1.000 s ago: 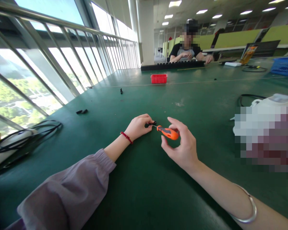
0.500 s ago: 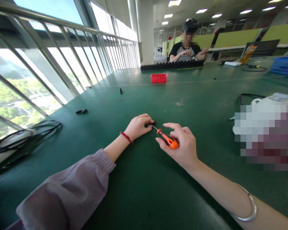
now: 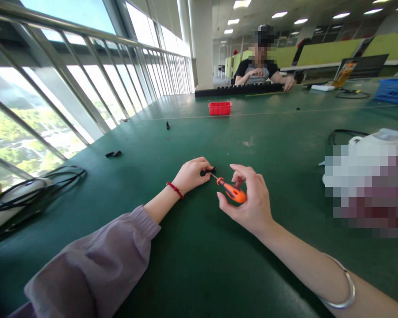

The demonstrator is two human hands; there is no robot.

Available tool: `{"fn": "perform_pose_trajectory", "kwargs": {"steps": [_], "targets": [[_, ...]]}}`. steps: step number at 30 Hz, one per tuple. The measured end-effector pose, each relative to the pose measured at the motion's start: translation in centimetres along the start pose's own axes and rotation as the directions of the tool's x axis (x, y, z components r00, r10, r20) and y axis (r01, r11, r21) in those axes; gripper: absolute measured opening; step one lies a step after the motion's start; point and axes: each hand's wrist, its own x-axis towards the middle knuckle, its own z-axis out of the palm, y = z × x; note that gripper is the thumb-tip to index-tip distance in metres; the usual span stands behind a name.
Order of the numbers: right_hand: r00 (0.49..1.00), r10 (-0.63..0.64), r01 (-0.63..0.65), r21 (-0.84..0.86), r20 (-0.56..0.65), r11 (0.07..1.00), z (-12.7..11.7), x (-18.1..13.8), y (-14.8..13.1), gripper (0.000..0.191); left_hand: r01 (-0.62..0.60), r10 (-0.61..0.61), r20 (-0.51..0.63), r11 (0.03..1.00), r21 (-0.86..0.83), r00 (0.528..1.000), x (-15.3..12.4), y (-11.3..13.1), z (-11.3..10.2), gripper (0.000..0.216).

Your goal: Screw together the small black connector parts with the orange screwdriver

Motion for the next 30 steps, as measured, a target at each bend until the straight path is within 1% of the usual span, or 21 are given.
{"fn": "perform_pose_trajectory", "kwargs": {"steps": [2, 4, 5, 7, 8, 9, 12, 13, 15, 17, 19, 21, 23, 25, 26, 28, 29, 30], "targets": [[0.999, 0.034, -0.033, -0.03, 0.036, 0.999, 0.0, 0.0, 0.0, 0.036, -0.004, 0.004, 0.001, 1.0, 0.0, 1.0, 0.0, 0.0, 0.0, 0.019], [0.998, 0.05, -0.048, -0.035, 0.04, 0.998, 0.0, 0.0, 0.0, 0.027, -0.01, 0.01, -0.002, 1.0, 0.0, 1.0, 0.0, 0.0, 0.0, 0.019], [0.999, 0.047, -0.046, -0.02, 0.026, 0.999, 0.0, 0.1, 0.0, 0.028, -0.012, 0.012, -0.003, 1.0, 0.001, 1.0, 0.0, 0.0, 0.0, 0.019], [0.999, 0.036, -0.036, 0.013, -0.002, 0.999, 0.0, 0.1, 0.0, 0.04, -0.01, 0.01, -0.006, 1.0, 0.002, 1.0, 0.0, 0.0, 0.0, 0.019], [1.0, 0.029, -0.03, 0.014, 0.003, 0.999, 0.0, 0.1, 0.0, 0.044, -0.008, 0.008, -0.006, 1.0, 0.001, 1.0, 0.0, 0.0, 0.0, 0.019], [1.0, 0.026, -0.026, 0.001, 0.016, 1.0, 0.0, 0.1, 0.1, 0.044, -0.008, 0.008, -0.006, 1.0, -0.001, 1.0, 0.0, 0.0, 0.0, 0.019], [0.997, 0.061, -0.06, -0.037, 0.046, 0.998, 0.1, -0.1, 0.0, 0.029, -0.012, 0.012, -0.008, 1.0, -0.013, 1.0, 0.0, -0.1, 0.1, 0.019], [0.995, 0.09, -0.089, -0.029, 0.038, 0.996, 0.1, -0.1, 0.0, 0.024, -0.009, 0.008, -0.011, 1.0, -0.018, 1.0, 0.1, -0.1, 0.1, 0.019], [0.986, 0.165, -0.166, 0.008, 0.015, 0.986, 0.0, 0.4, -0.1, 0.022, 0.008, -0.009, -0.021, 0.999, -0.033, 1.0, 0.1, -0.2, 0.1, 0.019], [0.974, 0.225, -0.226, 0.021, 0.032, 0.974, -0.1, 1.7, -0.3, 0.024, 0.037, -0.039, -0.037, 0.998, -0.053, 0.999, 0.2, -0.3, 0.2, 0.019], [0.967, 0.24, -0.239, -0.022, 0.081, 0.971, -0.2, 3.8, -0.6, 0.027, 0.064, -0.068, -0.049, 0.994, -0.087, 0.996, 0.2, -0.6, 0.3, 0.018], [0.964, 0.248, -0.234, -0.138, 0.094, 0.962, 0.0, 6.5, -0.7, 0.033, 0.082, -0.09, -0.056, 0.987, -0.138, 0.994, 0.3, -0.9, 0.5, 0.019], [0.967, 0.225, -0.184, -0.277, 0.122, 0.943, 0.5, 9.4, -0.8, 0.037, 0.091, -0.104, -0.056, 0.976, -0.197, 0.993, 0.3, -1.3, 0.7, 0.02], [0.964, 0.21, -0.141, -0.351, 0.166, 0.926, 1.2, 11.8, -0.8, 0.034, 0.096, -0.114, -0.056, 0.962, -0.255, 0.992, 0.4, -1.7, 1.0, 0.019], [0.957, 0.218, -0.136, -0.369, 0.19, 0.92, 1.7, 12.8, -0.8, 0.03, 0.096, -0.117, -0.056, 0.954, -0.284, 0.992, 0.4, -1.9, 1.1, 0.018], [0.942, 0.231, -0.13, -0.37, 0.242, 0.92, 2.5, 14.0, -0.8, 0.017, 0.096, -0.12, -0.052, 0.937, -0.337, 0.991, 0.5, -2.3, 1.4, 0.017], [0.939, 0.237, -0.135, -0.366, 0.249, 0.921, 2.8, 14.3, -0.9, 0.015, 0.096, -0.121, -0.05, 0.929, -0.358, 0.991, 0.5, -2.4, 1.5, 0.016], [0.936, 0.239, -0.136, -0.363, 0.257, 0.922, 3.0, 14.5, -0.9, 0.019, 0.097, -0.123, -0.046, 0.923, -0.372, 0.991, 0.6, -2.5, 1.5, 0.015]]}}
